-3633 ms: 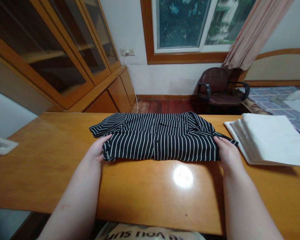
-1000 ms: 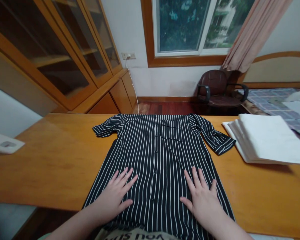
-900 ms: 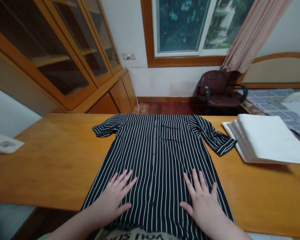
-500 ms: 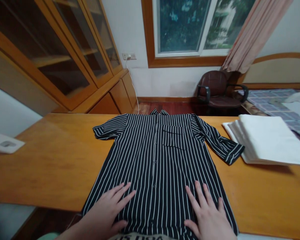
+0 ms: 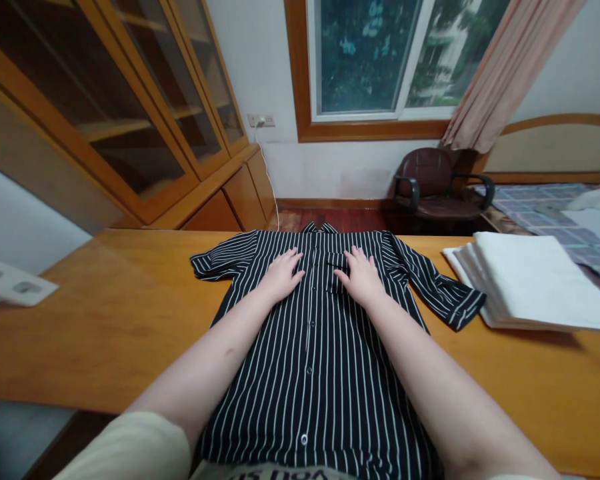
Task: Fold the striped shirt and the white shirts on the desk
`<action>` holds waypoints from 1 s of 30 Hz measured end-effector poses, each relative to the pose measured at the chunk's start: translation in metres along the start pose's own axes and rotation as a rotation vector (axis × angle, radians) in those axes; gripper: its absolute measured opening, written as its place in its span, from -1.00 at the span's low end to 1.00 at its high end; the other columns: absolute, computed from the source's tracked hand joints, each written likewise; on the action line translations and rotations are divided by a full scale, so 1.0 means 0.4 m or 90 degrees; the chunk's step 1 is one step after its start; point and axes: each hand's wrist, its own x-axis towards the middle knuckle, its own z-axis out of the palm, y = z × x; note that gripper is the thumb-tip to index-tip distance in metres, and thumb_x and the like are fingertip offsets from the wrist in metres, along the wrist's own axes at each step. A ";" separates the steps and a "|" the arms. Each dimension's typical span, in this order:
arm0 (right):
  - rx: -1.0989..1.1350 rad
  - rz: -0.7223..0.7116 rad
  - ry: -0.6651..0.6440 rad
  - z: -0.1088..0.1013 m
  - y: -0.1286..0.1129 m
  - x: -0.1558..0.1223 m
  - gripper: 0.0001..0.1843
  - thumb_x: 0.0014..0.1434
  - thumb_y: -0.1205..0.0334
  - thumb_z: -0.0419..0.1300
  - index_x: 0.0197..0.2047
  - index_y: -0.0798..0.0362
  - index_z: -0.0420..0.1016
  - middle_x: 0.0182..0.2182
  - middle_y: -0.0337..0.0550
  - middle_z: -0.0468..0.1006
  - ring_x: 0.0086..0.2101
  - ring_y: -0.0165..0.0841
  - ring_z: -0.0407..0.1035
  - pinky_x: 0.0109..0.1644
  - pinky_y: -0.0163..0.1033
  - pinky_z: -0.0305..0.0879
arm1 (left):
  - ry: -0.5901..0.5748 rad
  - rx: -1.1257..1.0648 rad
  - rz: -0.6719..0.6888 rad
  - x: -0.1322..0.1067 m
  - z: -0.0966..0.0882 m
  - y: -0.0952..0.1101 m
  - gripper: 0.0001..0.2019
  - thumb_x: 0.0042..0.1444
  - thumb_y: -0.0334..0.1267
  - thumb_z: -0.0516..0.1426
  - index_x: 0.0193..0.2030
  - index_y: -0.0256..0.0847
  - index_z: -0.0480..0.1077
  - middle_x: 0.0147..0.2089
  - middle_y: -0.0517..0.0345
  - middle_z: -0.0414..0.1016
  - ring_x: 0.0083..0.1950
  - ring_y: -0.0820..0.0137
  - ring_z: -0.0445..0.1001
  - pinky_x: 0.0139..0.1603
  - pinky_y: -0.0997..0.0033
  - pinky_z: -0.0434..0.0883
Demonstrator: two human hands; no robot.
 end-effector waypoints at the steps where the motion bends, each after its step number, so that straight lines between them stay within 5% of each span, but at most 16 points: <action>1: -0.011 0.001 0.002 0.036 0.012 0.011 -0.30 0.28 -0.08 -0.13 0.31 0.23 0.12 0.34 0.11 -0.01 0.32 -0.10 -0.19 0.32 0.09 -0.26 | 0.001 0.005 -0.019 0.008 0.034 -0.004 -0.47 0.25 -0.13 -0.03 0.32 -0.28 0.11 0.42 -0.05 -0.02 0.42 0.23 -0.05 0.40 0.14 -0.10; 4: -0.044 0.008 -0.001 0.109 0.049 0.008 -0.26 0.28 -0.11 -0.14 0.33 0.25 0.07 0.35 0.13 -0.03 0.32 -0.09 -0.24 0.33 0.09 -0.32 | 0.012 0.023 -0.080 0.005 0.105 -0.020 -0.41 0.23 -0.11 -0.02 0.36 -0.28 0.02 0.45 -0.07 -0.17 0.44 0.19 -0.17 0.40 0.08 -0.16; 7: -0.081 0.032 -0.017 0.129 0.068 -0.006 -0.18 0.26 -0.20 -0.17 0.37 0.25 -0.05 0.36 0.16 -0.09 0.33 -0.08 -0.29 0.32 0.11 -0.37 | 0.014 0.048 -0.097 -0.004 0.128 -0.034 -0.31 0.21 -0.03 -0.02 0.40 -0.27 -0.10 0.47 -0.06 -0.26 0.45 0.13 -0.26 0.39 0.00 -0.23; 12: -0.122 0.054 -0.106 0.123 0.072 -0.010 -0.14 0.24 -0.27 -0.27 0.40 0.17 -0.12 0.37 0.06 -0.13 0.33 -0.12 -0.32 0.32 0.12 -0.38 | -0.064 0.053 -0.116 -0.008 0.126 -0.046 -0.31 0.22 0.11 -0.13 0.40 -0.22 -0.05 0.44 -0.08 -0.12 0.44 0.11 -0.17 0.36 -0.10 -0.17; 30: -0.122 0.066 -0.119 0.113 0.051 -0.063 -0.14 0.23 -0.29 -0.27 0.41 0.12 -0.11 0.38 -0.02 -0.14 0.33 -0.15 -0.32 0.33 0.11 -0.38 | -0.089 0.048 -0.151 -0.087 0.116 -0.028 -0.32 0.23 0.16 -0.20 0.41 -0.10 -0.09 0.45 0.05 -0.15 0.45 0.13 -0.20 0.36 -0.11 -0.17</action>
